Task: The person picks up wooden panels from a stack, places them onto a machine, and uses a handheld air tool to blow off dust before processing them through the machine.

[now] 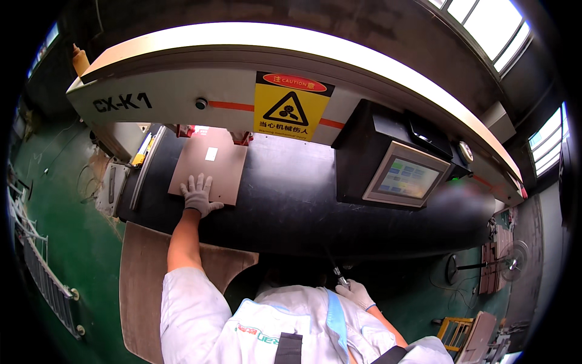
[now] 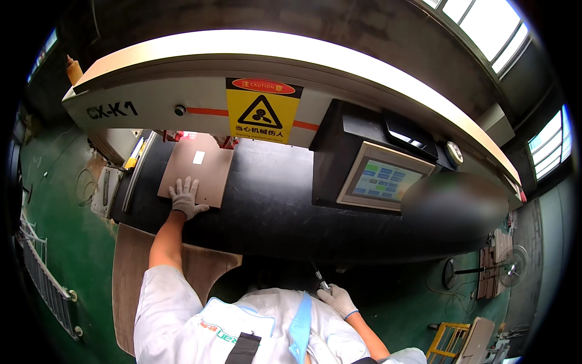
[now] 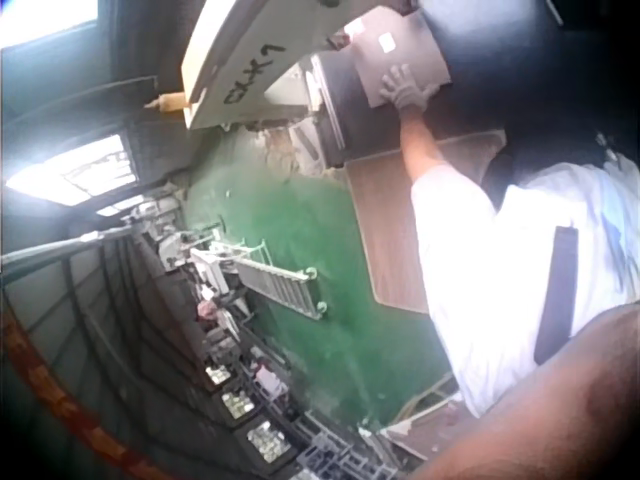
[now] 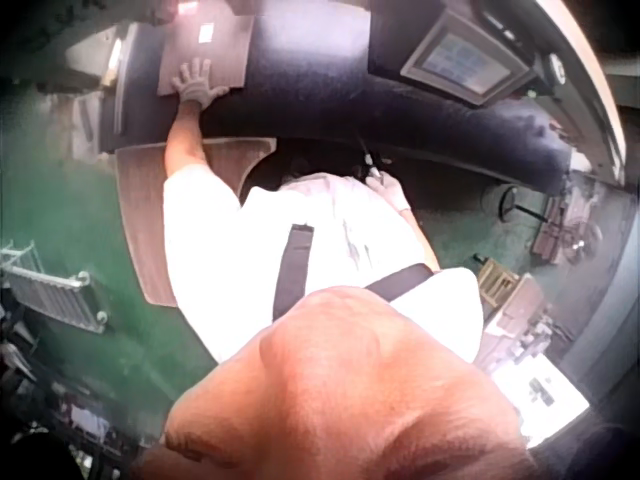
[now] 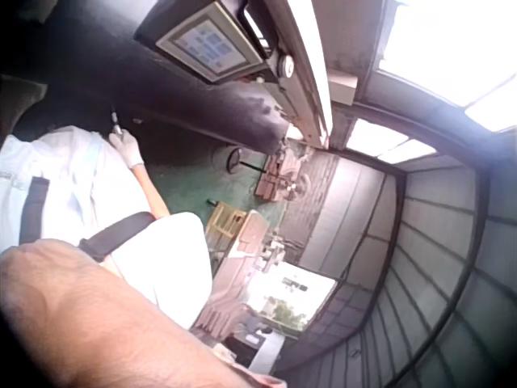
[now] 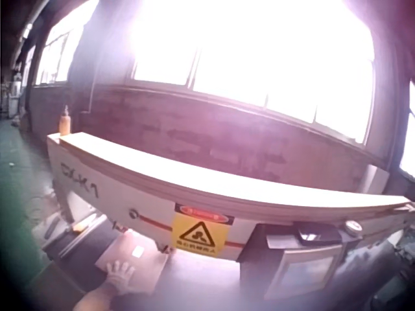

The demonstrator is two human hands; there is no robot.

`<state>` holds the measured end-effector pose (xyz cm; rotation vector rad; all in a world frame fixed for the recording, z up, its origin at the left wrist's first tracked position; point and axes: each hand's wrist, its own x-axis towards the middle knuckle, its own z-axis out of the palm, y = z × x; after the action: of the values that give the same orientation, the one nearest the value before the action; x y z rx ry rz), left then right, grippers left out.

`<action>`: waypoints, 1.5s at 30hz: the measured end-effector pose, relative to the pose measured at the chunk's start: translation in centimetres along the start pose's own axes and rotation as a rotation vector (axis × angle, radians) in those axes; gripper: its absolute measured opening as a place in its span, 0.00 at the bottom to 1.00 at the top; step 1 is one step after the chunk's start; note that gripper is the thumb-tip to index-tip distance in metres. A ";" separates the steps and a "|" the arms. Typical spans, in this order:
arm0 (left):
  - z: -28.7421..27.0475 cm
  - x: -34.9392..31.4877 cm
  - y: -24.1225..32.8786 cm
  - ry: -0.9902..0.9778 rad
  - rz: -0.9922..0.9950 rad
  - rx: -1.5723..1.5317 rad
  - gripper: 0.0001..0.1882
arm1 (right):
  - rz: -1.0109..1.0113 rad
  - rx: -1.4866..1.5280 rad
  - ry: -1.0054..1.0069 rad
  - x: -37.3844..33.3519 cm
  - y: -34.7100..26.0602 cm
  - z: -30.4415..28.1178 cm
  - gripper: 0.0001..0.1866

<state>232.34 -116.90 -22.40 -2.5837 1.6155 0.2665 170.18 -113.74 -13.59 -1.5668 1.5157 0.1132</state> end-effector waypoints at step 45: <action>-25.8 5.3 4.1 0.983 -0.021 -0.116 0.11 | 0.087 0.583 -0.232 14.4 -2.6 -2.8 0.24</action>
<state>233.56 -127.61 2.00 -3.0020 1.7841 -1.1092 174.30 -126.70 -19.61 -0.9880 1.2822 -0.0908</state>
